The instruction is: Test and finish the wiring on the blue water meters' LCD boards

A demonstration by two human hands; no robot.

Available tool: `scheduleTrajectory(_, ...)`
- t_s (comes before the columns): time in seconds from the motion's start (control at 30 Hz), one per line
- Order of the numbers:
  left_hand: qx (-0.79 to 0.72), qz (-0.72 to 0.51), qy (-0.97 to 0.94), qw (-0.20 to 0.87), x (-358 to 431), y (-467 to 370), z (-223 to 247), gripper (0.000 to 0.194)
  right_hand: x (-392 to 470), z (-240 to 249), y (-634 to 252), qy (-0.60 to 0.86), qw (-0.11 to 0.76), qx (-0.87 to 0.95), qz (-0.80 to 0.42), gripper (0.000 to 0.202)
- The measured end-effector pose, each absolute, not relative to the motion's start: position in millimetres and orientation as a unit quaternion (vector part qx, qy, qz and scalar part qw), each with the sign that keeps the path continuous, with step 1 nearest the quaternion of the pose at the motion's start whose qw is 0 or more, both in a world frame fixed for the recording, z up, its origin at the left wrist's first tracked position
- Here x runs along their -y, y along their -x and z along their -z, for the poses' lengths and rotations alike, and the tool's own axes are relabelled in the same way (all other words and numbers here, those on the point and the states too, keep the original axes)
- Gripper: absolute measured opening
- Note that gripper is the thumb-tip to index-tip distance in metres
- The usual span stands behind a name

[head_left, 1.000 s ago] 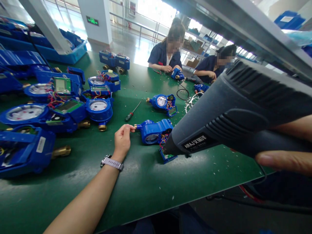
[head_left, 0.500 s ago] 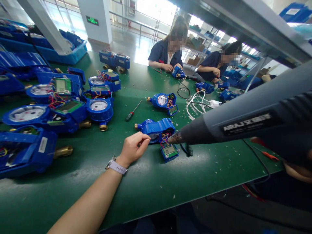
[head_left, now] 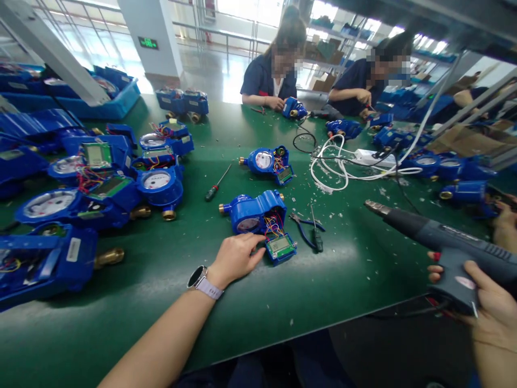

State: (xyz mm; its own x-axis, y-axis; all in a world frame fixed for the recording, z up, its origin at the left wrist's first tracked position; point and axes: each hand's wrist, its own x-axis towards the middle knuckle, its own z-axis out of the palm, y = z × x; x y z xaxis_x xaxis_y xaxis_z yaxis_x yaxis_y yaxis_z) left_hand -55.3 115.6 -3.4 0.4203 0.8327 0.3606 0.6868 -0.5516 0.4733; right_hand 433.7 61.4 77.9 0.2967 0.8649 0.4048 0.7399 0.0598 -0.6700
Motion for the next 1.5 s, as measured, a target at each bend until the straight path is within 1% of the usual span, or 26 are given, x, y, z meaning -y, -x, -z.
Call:
scheduleTrajectory(0.13,-0.47,-0.275,-0.829,0.129,-116,48,3,0.02,-72,-34,-459,0.668,0.469,0.547,-0.188,0.056)
scheduleTrajectory(0.3,-0.494,-0.259,-0.819,0.137,-117,41,4,0.014,-98,-5,-483,0.699,0.487,0.462,-0.247,0.051)
scheduleTrajectory(0.43,-0.513,-0.247,-0.811,0.136,-115,38,3,0.013,-122,-1,-490,0.763,0.46,0.39,-0.233,0.042)
scheduleTrajectory(0.5,-0.52,-0.242,-0.808,0.134,-114,37,2,0.011,-127,-6,-486,0.792,0.444,0.369,-0.196,0.034)
scheduleTrajectory(0.57,-0.524,-0.24,-0.806,0.133,-114,37,2,0.011,-125,-12,-473,0.812,0.437,0.363,-0.134,0.027)
scheduleTrajectory(0.6,-0.526,-0.239,-0.805,0.133,-114,37,2,0.011,-123,-15,-461,0.815,0.438,0.367,-0.098,0.028)
scheduleTrajectory(0.63,-0.527,-0.238,-0.805,0.134,-114,37,2,0.01,-119,-17,-445,0.811,0.445,0.375,-0.058,0.043)
scheduleTrajectory(0.67,-0.527,-0.238,-0.805,0.135,-114,37,3,0.01,-113,-18,-425,0.798,0.456,0.393,-0.024,0.063)
scheduleTrajectory(0.7,-0.526,-0.237,-0.805,0.136,-114,37,3,0.009,-107,-18,-401,0.776,0.468,0.423,-0.01,0.073)
scheduleTrajectory(0.77,-0.523,-0.235,-0.807,0.14,-114,38,4,0.009,-94,-17,-343,0.707,0.475,0.523,-0.033,0.07)
scheduleTrajectory(0.87,-0.521,-0.235,-0.808,0.142,-114,38,4,0.008,-79,-12,-255,0.591,0.429,0.671,-0.127,0.063)
scheduleTrajectory(0.93,-0.52,-0.239,-0.807,0.142,-114,38,5,0.007,-76,-8,-209,0.531,0.4,0.726,-0.174,0.074)
scheduleTrajectory(1.0,-0.52,-0.243,-0.807,0.14,-114,38,6,0.008,-78,-2,-180,0.504,0.392,0.743,-0.198,0.086)
scheduleTrajectory(1.07,-0.519,-0.247,-0.807,0.138,-114,38,7,0.01,-83,6,-165,0.501,0.396,0.738,-0.216,0.089)
scheduleTrajectory(1.17,-0.515,-0.252,-0.808,0.138,-114,37,8,0.014,-86,18,-158,0.516,0.412,0.709,-0.245,0.082)
scheduleTrajectory(1.23,-0.513,-0.259,-0.807,0.138,-114,37,8,0.014,-85,25,-157,0.528,0.427,0.682,-0.273,0.081)
scheduleTrajectory(1.37,-0.508,-0.278,-0.804,0.135,-114,35,5,0.011,-84,29,-157,0.532,0.454,0.624,-0.348,0.088)
scheduleTrajectory(1.5,-0.495,-0.298,-0.807,0.124,-113,35,2,0.008,-86,28,-158,0.517,0.469,0.584,-0.413,0.089)
